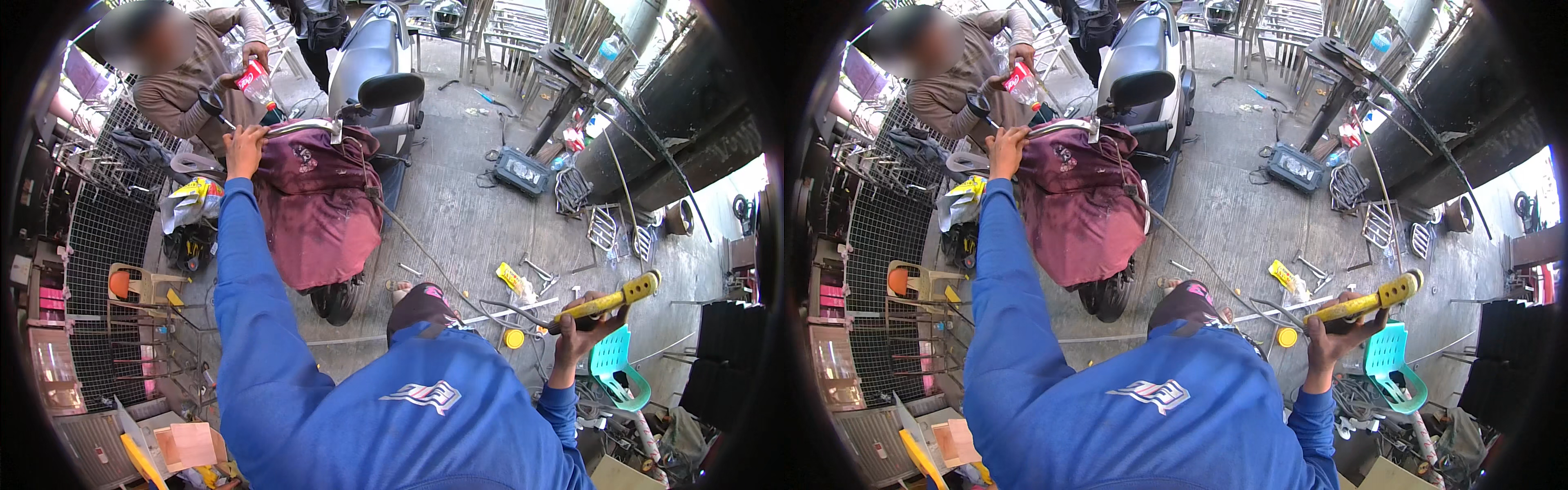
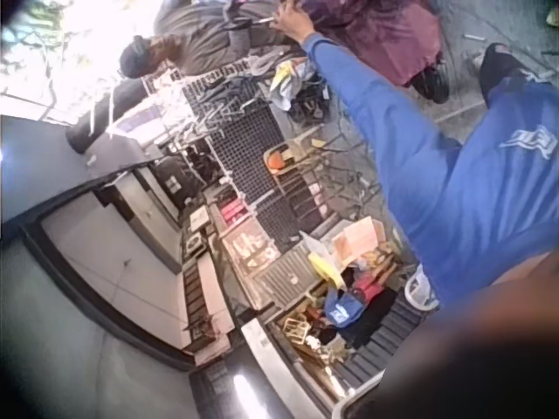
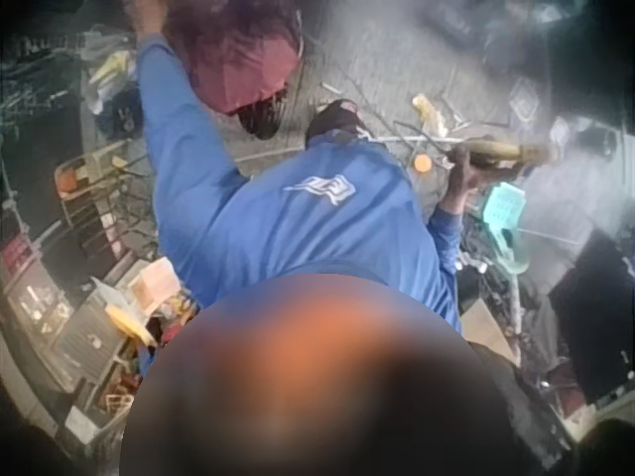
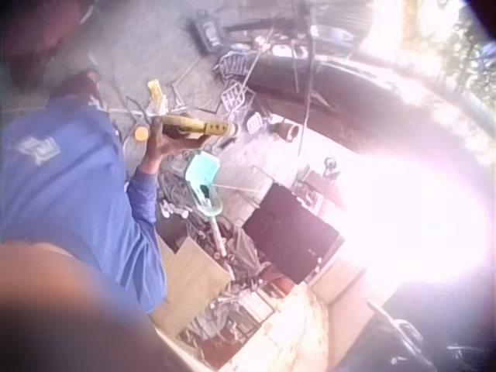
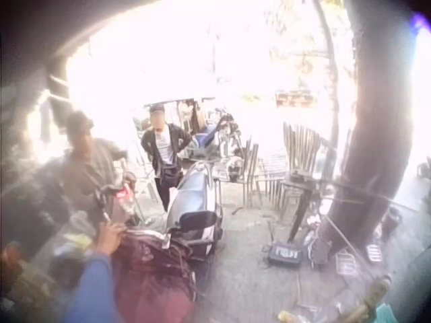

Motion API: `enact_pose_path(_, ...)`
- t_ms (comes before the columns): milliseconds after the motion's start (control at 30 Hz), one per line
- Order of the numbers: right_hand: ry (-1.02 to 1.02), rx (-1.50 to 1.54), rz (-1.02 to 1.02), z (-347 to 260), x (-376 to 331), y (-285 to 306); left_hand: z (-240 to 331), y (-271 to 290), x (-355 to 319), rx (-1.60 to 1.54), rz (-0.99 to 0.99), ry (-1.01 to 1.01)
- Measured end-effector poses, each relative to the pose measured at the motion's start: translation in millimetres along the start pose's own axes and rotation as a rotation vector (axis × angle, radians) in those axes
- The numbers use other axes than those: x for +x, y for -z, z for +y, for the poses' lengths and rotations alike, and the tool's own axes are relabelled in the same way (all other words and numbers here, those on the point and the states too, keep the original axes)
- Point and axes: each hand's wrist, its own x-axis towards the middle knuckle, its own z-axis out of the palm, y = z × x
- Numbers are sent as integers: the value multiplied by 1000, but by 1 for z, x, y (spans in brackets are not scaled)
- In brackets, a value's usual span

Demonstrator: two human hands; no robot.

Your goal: The person welds a curved metal bar attached to a scooter's handlebar using a handheld welding tool. Another person assists by holding the bar steady and pouring liquid from a bottle onto the weld area. The welder repeatedly applies the tool to the joint, producing bright sparks, then pauses to inspect the work.

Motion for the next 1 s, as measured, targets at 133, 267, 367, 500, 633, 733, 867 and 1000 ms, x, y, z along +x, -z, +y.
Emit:
enact_pose_path(133, -30, -8, 35, 3, -2, 10, 1, -3, -1, 42, -15, 13)
enact_pose_path(267, -55, -6, 28, 7, -3, 11, 1, -3, -2, 22, 14, 10)
enact_pose_path(367, -36, -30, 5, 8, -3, 8, 1, -3, 0, 34, -6, 6)
enact_pose_path(500, -86, -17, 13, 6, -10, -8, 7, -12, -7, 27, 42, 47)
enact_pose_path(633, 0, -73, -70, 3, -14, -33, 22, -35, -18, -64, 158, 146)
enact_pose_path(733, -38, -99, -100, -3, -20, -57, 33, -50, -23, -292, 201, 304)
enact_pose_path(867, -70, -94, -147, -11, -29, -103, 36, -57, -27, -404, 325, 295)
enact_pose_path(1000, -48, -44, -145, -18, -49, -160, 29, -59, -29, -408, 350, 255)
